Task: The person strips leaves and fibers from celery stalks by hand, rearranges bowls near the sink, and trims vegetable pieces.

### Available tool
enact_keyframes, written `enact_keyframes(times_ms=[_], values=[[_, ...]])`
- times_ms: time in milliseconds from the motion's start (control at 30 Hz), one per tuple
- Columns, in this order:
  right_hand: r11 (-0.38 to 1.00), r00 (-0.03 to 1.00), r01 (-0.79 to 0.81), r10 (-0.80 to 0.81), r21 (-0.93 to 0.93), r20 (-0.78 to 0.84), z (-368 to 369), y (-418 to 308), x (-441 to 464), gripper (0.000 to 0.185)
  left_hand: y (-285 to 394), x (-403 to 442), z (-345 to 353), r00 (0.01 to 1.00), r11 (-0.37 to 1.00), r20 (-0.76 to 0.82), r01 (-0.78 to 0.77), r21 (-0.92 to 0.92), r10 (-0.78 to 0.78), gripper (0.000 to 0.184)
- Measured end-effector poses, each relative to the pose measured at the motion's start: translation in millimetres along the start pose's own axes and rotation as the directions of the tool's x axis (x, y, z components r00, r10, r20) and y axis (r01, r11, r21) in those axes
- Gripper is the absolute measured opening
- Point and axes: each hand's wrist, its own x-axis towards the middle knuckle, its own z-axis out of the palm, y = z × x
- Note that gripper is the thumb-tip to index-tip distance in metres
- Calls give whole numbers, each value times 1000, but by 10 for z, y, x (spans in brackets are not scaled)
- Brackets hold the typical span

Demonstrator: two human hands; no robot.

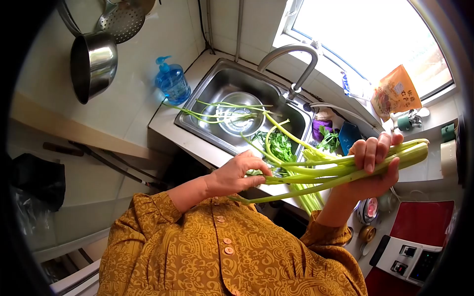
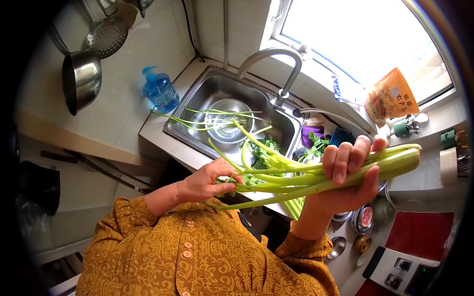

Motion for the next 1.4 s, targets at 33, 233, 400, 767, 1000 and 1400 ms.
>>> enact_keyframes(times_ms=[33, 233, 400, 767, 1000, 1400], values=[[999, 999, -33, 32, 41, 21, -11, -19, 13, 32, 47, -9, -18, 999, 997, -17, 29, -72, -31, 18], [990, 989, -124, 117, 69, 95, -187, -101, 31, 36, 160, -78, -159, 995, 976, 36, -103, 191, 98, 20], [994, 989, -101, 97, 31, 108, -177, -162, 22, 37, 166, -146, -187, 993, 975, 17, -119, 190, 118, 15], [993, 988, -22, 39, -112, 150, 6, -111, -49, 43, -44, -256, 76, 994, 998, -81, -68, 7, 69, 14], [994, 990, 1, 13, -106, 137, 96, -81, -77, 41, -40, -300, 125, 995, 962, -104, -38, -270, 10, 16], [998, 978, 9, 6, -70, 207, 297, -91, -107, 36, -43, -319, 218, 982, 897, -168, 2, -443, -85, 18]])
